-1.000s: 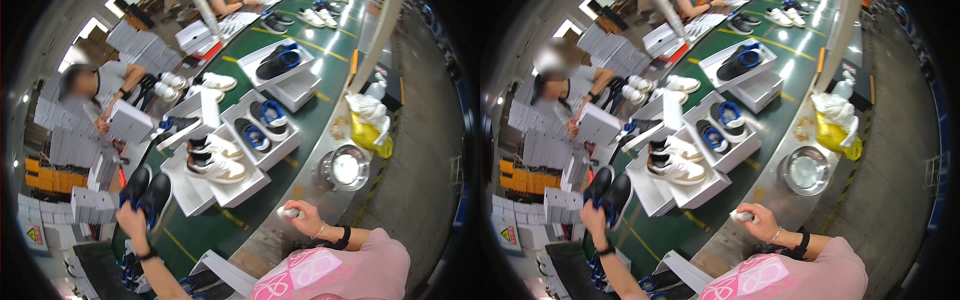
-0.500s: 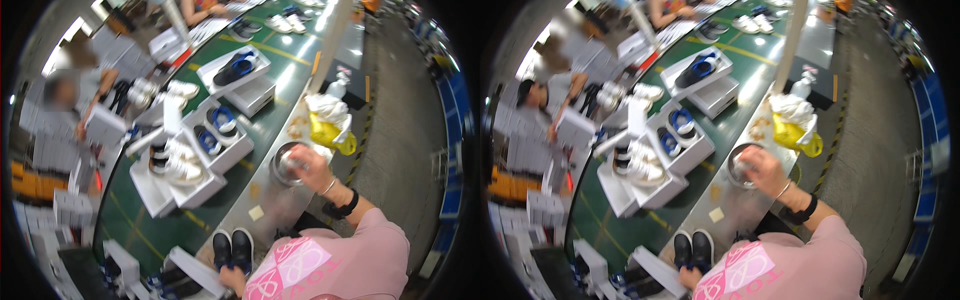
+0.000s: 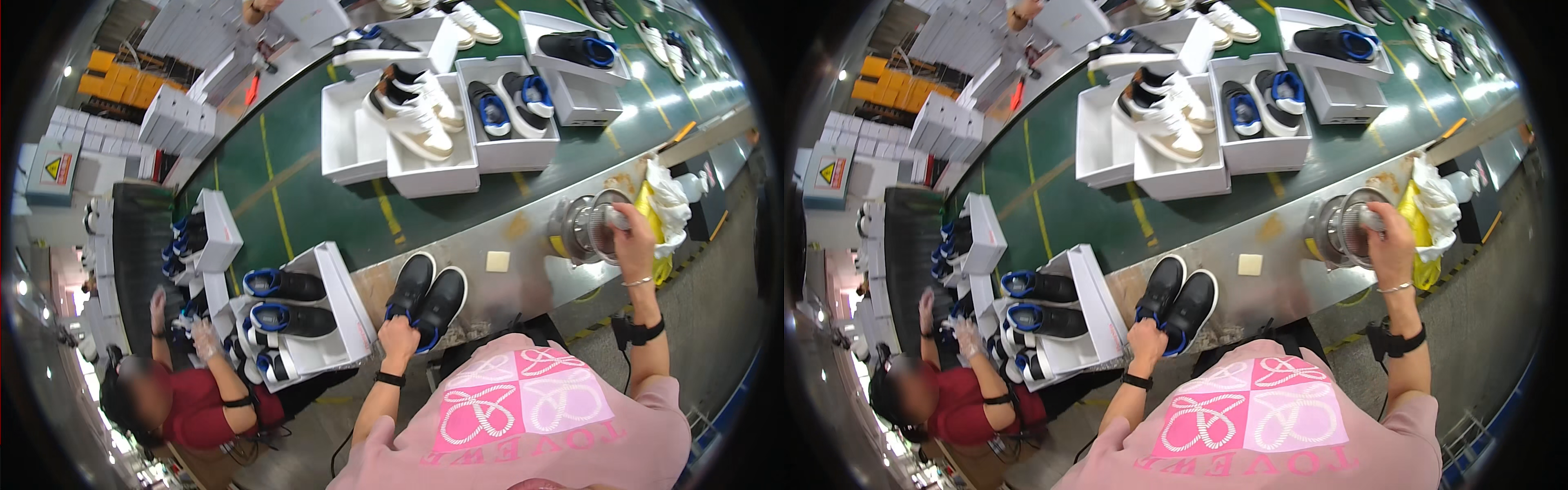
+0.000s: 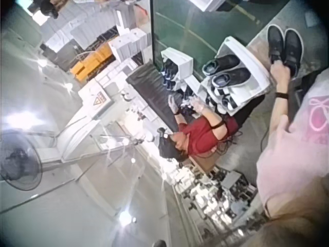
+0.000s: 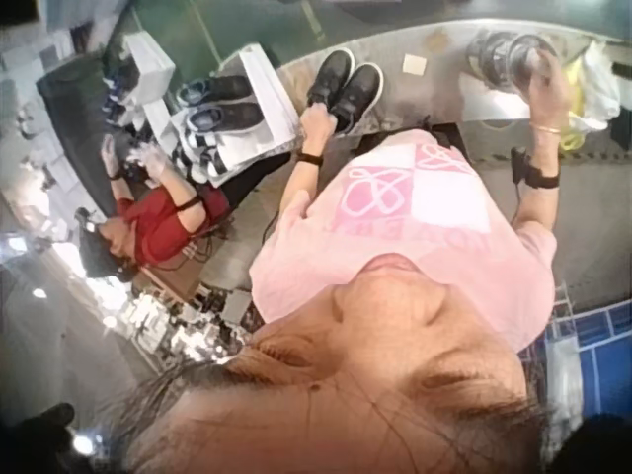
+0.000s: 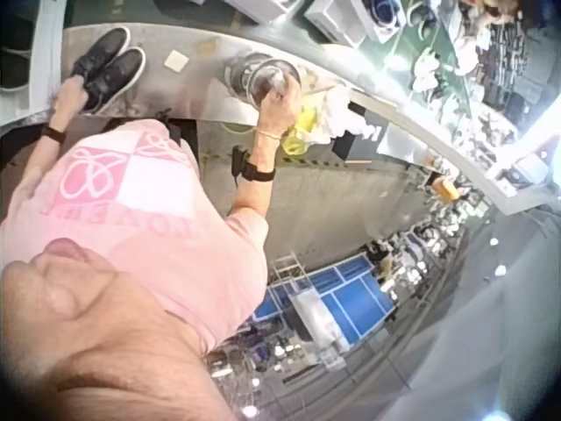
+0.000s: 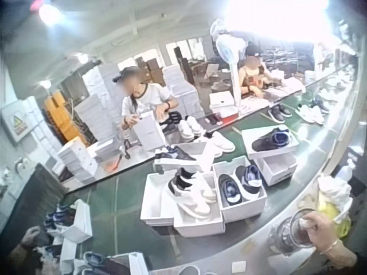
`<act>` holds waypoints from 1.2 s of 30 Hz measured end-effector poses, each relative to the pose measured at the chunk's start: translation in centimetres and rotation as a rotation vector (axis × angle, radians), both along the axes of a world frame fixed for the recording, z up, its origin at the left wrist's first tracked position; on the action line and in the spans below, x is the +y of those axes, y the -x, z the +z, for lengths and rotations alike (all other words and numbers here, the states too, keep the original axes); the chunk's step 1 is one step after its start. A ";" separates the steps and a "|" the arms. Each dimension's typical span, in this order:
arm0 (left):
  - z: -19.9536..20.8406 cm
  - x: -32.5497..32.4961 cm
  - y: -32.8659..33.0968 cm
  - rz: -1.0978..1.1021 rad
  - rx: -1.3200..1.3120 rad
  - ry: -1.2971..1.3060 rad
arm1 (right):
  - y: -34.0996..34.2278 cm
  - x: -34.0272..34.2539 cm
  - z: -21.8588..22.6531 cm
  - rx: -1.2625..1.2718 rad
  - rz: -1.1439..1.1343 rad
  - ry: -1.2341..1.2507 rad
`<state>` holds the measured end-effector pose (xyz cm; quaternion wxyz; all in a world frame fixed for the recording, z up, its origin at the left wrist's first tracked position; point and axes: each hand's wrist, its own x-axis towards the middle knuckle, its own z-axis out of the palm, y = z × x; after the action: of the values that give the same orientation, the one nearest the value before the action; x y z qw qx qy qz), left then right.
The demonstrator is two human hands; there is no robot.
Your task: The worker inspects the soles of shoes and wipes them with a cleaning cloth before placing them into boxes on a conveyor belt.
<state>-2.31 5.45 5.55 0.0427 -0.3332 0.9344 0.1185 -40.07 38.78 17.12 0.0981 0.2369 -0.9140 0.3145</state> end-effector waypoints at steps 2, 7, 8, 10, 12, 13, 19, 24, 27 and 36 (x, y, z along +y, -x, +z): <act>1.2 -0.8 0.8 0.168 0.050 -0.184 | -0.2 0.3 -0.8 -0.005 -0.039 0.013; 3.8 -1.0 1.6 1.194 0.938 -1.867 | 0.7 0.0 -1.3 -0.022 0.038 -0.061; 2.0 -0.5 0.0 0.941 1.028 -1.863 | 0.1 -0.9 -0.5 -0.029 0.023 -0.036; 1.2 0.8 -0.1 0.691 1.094 -1.862 | -0.2 -0.8 -1.2 -0.024 -0.025 -0.042; 3.2 1.9 1.3 0.764 1.138 -1.624 | 0.2 -1.1 -0.9 0.018 -0.027 -0.063; 2.7 1.7 0.6 0.769 1.133 -1.636 | -0.1 -1.5 -0.4 0.018 -0.030 -0.074; -1.1 1.3 -4.7 0.914 1.164 -2.353 | -7.7 -10.1 2.3 0.111 0.077 0.234; -1.7 1.9 -5.7 0.958 1.112 -2.327 | -17.9 -17.6 -7.6 -0.759 0.263 0.336; -3.4 2.4 -7.0 0.964 1.126 -2.285 | -23.3 -22.0 -7.4 -0.831 0.565 0.278; -11.7 5.5 -13.9 1.173 1.267 -1.868 | -20.8 -27.7 -15.7 -0.591 0.483 0.144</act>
<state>11.61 10.95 -6.18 -0.2507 -0.4236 0.0654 0.8680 -19.26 11.07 1.38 -0.2299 0.3371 -0.7964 0.4464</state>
